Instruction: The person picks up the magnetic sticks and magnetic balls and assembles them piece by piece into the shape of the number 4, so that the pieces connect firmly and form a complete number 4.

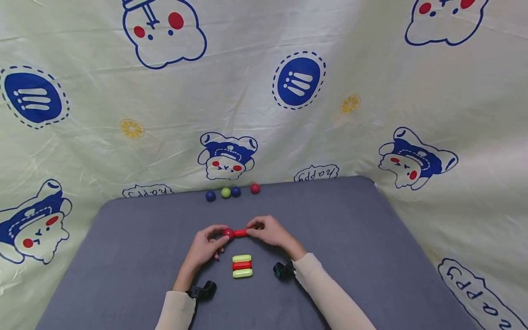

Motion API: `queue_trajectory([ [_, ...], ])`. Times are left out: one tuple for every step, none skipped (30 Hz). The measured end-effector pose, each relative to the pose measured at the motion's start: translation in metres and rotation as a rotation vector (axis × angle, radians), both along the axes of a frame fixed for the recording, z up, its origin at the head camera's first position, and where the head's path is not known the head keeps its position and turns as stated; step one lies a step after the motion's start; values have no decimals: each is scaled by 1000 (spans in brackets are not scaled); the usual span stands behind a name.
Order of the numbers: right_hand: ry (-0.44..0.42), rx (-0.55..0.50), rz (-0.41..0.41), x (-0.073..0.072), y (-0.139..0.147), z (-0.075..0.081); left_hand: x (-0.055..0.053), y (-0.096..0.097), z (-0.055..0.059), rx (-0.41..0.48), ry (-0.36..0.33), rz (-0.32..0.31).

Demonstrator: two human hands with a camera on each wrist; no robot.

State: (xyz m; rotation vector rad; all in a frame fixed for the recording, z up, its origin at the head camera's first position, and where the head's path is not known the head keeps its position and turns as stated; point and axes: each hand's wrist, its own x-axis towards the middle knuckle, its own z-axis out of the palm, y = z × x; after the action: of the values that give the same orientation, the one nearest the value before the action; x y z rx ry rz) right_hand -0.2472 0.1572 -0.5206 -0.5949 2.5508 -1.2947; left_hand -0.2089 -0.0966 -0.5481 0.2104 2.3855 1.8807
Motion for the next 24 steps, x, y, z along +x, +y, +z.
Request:
queue_trajectory([
  [-15, 2, 12, -2, 0, 1, 0, 0, 0, -3, -1, -2],
  [-31, 5, 23, -4, 1, 2, 1, 0, 0, -7, -4, -3],
  [-45, 9, 28, -6, 1, 3, 1, 0, 0, -9, -6, -4],
  [-51, 15, 34, -9, 1, 4, 2, -1, 0, -11, -11, -4],
  [-54, 21, 38, -12, 1, 4, 2, -1, 1, -11, -14, -4],
  [-55, 31, 40, -15, 1, 5, 2, -1, 1, -11, -15, -4],
  [-52, 42, 39, -18, 2, 6, 2, -1, 1, -11, -14, -3],
  [-50, 56, 34, -21, 2, 7, 2, -1, 1, -13, -17, -2],
  [-45, 66, 26, -24, 2, 8, 1, -1, 1, -15, -18, -3],
  [-43, 75, 15, -27, 3, 8, 1, -1, 2, -18, -20, -4],
  [-42, 82, 2, -30, 3, 9, 0, -1, 2, -21, -21, -6],
  [-37, 88, -11, -33, 4, 10, 0, -1, 2, -24, -20, -7],
  [-35, 91, -23, -36, 4, 10, 0, -1, 2, -26, -20, -10],
  [-37, 93, -39, -39, 5, 11, 0, -1, 2, -26, -19, -12],
  [-40, 91, -55, -42, 6, 11, -1, -1, 1, -23, -18, -15],
  [-44, 86, -74, -45, 7, 12, -1, -1, 1, -22, -16, -17],
  [-44, 81, -92, -48, 7, 12, 0, -2, 1, -20, -13, -18],
  [-41, 74, -111, -52, 8, 13, 0, -2, 1, -18, -11, -19],
  [-42, 62, -134, -55, 8, 12, 0, -2, 1, -15, -10, -20],
  [-42, 49, -160, -59, 8, 12, -1, -2, 0, -12, -9, -20],
  [-39, 33, -186, -63, 8, 11, -1, -3, 0, -11, -7, -20],
  [-33, 19, -213, -66, 8, 10, -1, -3, 0, -12, -5, -19],
  [-27, 7, -237, -70, 7, 9, 0, -3, 0, -12, -5, -18],
  [-24, -8, -263, -74, 7, 8, 0, -4, 0, -13, -4, -17],
])
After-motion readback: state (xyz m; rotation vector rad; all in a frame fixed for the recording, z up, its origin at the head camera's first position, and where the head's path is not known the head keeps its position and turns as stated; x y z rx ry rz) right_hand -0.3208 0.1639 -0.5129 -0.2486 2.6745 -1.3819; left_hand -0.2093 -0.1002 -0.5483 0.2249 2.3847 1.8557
